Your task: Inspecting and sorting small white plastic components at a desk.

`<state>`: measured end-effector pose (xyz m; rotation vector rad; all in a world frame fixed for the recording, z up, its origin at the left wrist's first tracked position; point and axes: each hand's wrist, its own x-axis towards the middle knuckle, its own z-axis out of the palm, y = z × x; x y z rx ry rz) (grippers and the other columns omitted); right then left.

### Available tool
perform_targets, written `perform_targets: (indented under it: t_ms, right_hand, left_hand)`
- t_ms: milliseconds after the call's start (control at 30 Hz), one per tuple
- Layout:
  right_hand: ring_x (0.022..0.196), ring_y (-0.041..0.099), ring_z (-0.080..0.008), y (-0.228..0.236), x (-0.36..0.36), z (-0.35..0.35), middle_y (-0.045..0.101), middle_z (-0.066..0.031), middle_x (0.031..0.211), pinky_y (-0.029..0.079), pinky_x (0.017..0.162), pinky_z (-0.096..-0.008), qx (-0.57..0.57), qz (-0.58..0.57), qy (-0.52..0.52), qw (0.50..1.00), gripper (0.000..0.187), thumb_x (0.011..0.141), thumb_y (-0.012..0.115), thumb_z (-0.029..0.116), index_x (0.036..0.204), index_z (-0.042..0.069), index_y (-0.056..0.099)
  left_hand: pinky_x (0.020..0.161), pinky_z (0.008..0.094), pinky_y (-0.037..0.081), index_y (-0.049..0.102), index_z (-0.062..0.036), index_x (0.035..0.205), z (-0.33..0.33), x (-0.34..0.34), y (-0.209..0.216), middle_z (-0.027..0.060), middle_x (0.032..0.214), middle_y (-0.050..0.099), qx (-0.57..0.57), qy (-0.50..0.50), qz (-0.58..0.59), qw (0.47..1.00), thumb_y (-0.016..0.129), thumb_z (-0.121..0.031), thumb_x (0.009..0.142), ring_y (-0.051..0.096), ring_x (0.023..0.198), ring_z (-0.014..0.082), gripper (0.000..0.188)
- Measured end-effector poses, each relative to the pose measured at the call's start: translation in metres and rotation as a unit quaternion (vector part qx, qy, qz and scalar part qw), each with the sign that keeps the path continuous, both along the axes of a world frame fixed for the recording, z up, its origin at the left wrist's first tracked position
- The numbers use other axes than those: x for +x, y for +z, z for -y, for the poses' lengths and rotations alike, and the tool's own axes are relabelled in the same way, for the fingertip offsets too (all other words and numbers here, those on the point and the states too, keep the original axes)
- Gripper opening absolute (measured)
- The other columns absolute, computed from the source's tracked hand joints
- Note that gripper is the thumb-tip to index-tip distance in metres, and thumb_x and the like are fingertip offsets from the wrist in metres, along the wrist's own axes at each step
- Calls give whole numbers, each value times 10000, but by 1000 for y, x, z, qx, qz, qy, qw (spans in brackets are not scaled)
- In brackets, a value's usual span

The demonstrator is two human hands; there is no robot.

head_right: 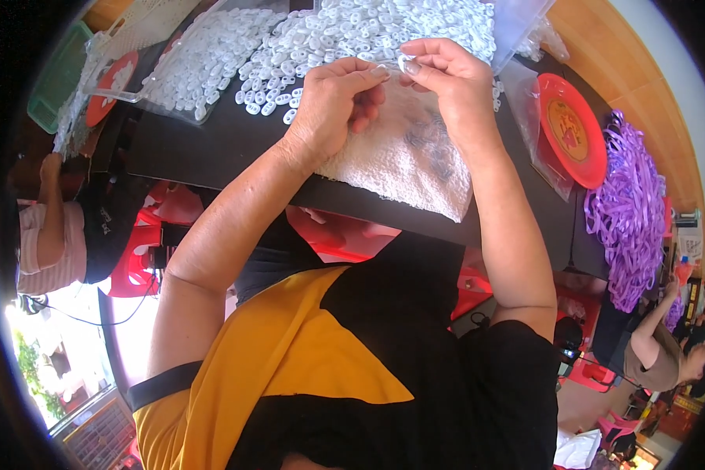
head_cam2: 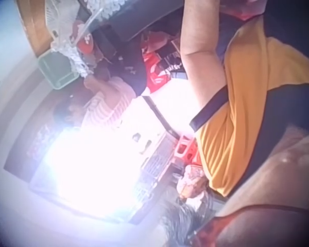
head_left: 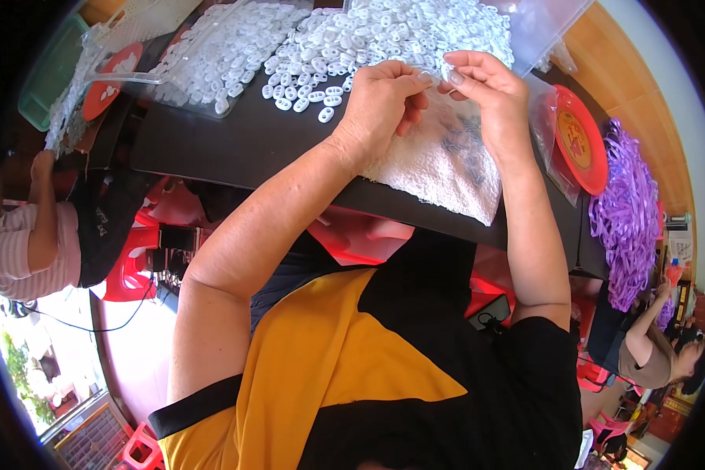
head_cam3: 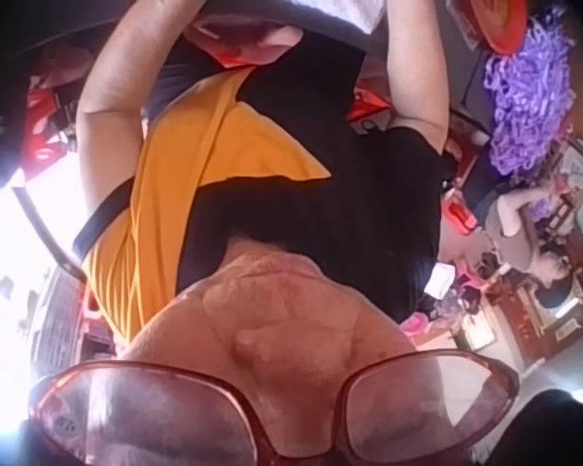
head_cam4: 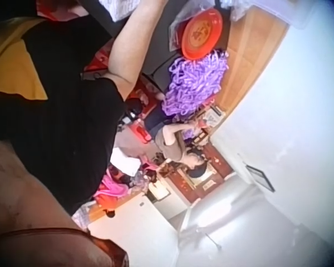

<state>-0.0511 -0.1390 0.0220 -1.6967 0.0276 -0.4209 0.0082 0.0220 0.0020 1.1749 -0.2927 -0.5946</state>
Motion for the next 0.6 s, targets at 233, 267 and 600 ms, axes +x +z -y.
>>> perform_targets:
  t_ms: [233, 267, 600]
  right_hand:
    - [796, 647, -122, 2, -1, -6, 682, -58, 892, 480, 731, -246, -16, 13, -11, 1000, 209, 866, 627, 52, 1070, 14, 651]
    - [796, 648, -123, 2, -1, -6, 683, -59, 892, 479, 728, -246, -14, 14, -12, 1000, 209, 867, 634, 59, 1070, 17, 652]
    - [788, 647, -120, 3, -2, -6, 682, -53, 876, 476, 719, -241, -20, 18, -15, 1000, 194, 865, 641, 63, 1054, 26, 660]
  left_hand:
    - [385, 219, 347, 608, 20, 892, 1, 0, -1, 52, 677, 580, -6, 8, 3, 1000, 644, -152, 881, 499, 480, 99, 177]
    - [385, 219, 348, 608, 21, 892, 1, 0, -2, 53, 675, 580, -6, 9, 5, 1000, 644, -151, 881, 499, 479, 99, 175]
    - [391, 215, 352, 603, 18, 887, 1, -3, 1, 45, 671, 581, -4, 21, 35, 999, 635, -150, 889, 502, 487, 90, 172]
